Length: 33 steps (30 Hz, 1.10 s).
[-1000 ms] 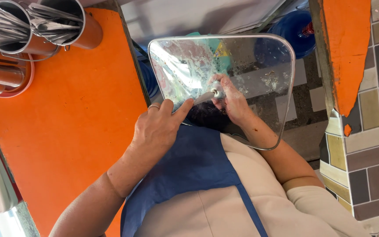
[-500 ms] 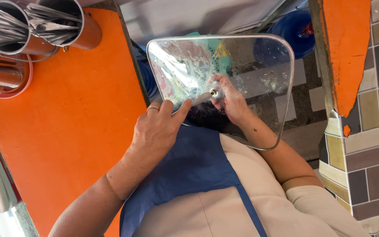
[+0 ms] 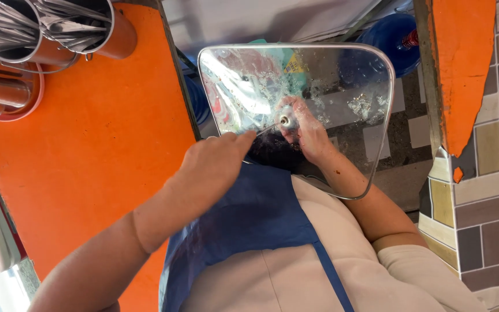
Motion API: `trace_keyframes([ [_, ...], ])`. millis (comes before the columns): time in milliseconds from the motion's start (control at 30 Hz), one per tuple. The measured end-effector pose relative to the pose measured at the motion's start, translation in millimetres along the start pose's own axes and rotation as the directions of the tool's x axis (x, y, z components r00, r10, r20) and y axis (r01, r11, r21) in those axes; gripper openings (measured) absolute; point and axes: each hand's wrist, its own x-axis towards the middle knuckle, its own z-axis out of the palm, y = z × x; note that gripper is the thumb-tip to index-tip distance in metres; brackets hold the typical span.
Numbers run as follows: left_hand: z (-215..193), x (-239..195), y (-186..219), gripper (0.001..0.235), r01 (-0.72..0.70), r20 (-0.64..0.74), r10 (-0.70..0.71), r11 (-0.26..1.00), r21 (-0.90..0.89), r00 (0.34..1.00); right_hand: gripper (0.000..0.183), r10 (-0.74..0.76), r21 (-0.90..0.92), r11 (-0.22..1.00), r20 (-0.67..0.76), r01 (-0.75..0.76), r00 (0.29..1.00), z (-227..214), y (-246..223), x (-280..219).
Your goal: Repairing a loose handle on a glass pot lid using a spoon as a screwdriver, then washing the lid in a kitchen sink.
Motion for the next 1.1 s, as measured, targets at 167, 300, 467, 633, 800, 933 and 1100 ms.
trace_keyframes([
  [167, -51, 30, -21, 0.038, 0.279, 0.428, -0.003, 0.762, -0.585, 0.904, 0.046, 0.023, -0.020, 1.000, 0.002, -0.023, 1.000, 1, -4, -1],
  [300, -21, 30, -40, 0.056, 0.578, 0.570, 0.167, -0.003, -0.816, 0.805, 0.051, 0.055, -0.086, 0.995, 0.024, -0.053, 0.998, 0, -13, -2],
  [467, 36, 21, -40, 0.058, 0.530, 0.459, 0.273, -0.331, -0.781, 0.845, 0.046, 0.016, 0.051, 0.999, -0.012, -0.015, 1.000, 1, -4, 2],
  [633, 11, 12, -29, 0.053, 0.483, 0.464, 0.190, -0.067, -0.873, 0.865, 0.041, -0.032, 0.097, 0.995, -0.041, 0.035, 0.999, 2, 5, 4],
  [800, -19, -21, 0, 0.085, 0.528, 0.500, -0.227, 0.583, -0.618, 0.836, 0.044, -0.050, 0.118, 0.991, -0.081, 0.059, 0.995, 3, 7, 6],
  [933, -11, -37, 0, 0.075, 0.511, 0.498, -0.229, 0.656, -0.556, 0.836, 0.049, 0.009, 0.106, 0.994, -0.102, 0.002, 0.995, 3, 6, 7],
  [1100, 41, -36, -23, 0.060, 0.040, -0.016, -0.038, 0.991, 0.129, 0.999, 0.042, -0.051, 0.120, 0.991, -0.067, 0.058, 0.996, 4, 11, 9],
])
